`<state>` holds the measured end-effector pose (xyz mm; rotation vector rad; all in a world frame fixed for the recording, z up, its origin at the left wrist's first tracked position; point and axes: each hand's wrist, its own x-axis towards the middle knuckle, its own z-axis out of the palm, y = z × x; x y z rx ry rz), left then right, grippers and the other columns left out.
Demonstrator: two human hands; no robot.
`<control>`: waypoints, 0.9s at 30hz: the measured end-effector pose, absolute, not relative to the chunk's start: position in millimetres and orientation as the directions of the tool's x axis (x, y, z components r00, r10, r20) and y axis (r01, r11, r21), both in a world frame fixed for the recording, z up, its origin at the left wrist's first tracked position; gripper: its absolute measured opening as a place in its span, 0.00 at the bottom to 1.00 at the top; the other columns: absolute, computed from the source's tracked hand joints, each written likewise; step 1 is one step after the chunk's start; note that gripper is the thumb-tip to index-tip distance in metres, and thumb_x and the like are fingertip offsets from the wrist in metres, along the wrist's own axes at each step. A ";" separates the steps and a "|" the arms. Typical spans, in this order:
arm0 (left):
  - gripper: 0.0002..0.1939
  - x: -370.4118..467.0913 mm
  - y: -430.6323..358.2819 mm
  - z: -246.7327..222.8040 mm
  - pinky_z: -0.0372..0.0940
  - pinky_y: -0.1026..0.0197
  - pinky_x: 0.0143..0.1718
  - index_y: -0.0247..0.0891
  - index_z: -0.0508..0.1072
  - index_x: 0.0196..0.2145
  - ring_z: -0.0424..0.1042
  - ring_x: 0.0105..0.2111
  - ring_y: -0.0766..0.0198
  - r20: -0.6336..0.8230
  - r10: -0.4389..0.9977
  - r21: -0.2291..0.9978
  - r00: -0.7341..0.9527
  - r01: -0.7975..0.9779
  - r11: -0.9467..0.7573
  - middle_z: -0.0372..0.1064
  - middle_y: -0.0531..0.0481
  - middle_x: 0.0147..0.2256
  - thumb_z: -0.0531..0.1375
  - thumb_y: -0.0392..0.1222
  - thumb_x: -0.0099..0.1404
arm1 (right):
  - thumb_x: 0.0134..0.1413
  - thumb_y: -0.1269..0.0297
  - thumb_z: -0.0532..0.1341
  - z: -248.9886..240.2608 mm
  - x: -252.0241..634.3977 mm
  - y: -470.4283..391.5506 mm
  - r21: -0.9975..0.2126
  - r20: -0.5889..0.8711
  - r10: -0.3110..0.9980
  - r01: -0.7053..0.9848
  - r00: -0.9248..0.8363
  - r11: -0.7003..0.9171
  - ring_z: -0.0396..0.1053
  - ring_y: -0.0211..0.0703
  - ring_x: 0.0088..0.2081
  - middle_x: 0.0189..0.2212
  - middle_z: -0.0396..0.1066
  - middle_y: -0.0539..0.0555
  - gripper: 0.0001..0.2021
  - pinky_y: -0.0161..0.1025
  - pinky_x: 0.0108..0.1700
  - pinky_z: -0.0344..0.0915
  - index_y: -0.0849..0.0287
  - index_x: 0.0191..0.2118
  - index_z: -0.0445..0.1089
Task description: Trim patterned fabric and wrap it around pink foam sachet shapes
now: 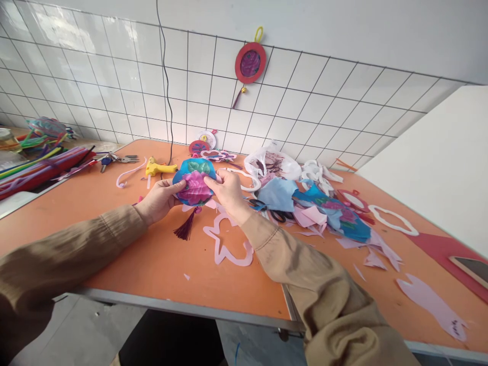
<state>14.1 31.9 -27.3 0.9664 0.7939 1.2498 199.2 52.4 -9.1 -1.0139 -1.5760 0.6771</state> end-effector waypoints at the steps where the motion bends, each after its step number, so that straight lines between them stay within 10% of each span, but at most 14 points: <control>1: 0.19 14.1 31.7 -27.6 0.72 0.56 0.35 0.29 0.78 0.27 0.74 0.26 0.62 0.030 0.989 0.922 0.147 -0.385 0.029 0.76 0.45 0.27 0.75 0.48 0.48 | 0.44 0.57 0.64 -8.3 199.3 52.0 -0.822 0.500 0.865 0.288 -0.047 0.491 0.45 0.35 0.26 0.20 0.44 0.44 0.22 0.38 0.29 0.42 0.54 0.19 0.46; 27: 0.21 15.0 29.0 -22.6 0.71 0.60 0.27 0.30 0.79 0.27 0.75 0.24 0.60 0.037 0.984 0.952 0.172 -0.304 0.017 0.77 0.44 0.26 0.78 0.47 0.39 | 0.44 0.54 0.67 -11.2 198.3 50.9 -0.847 0.499 0.866 0.195 -0.032 0.495 0.46 0.35 0.25 0.20 0.46 0.44 0.24 0.38 0.29 0.45 0.55 0.19 0.49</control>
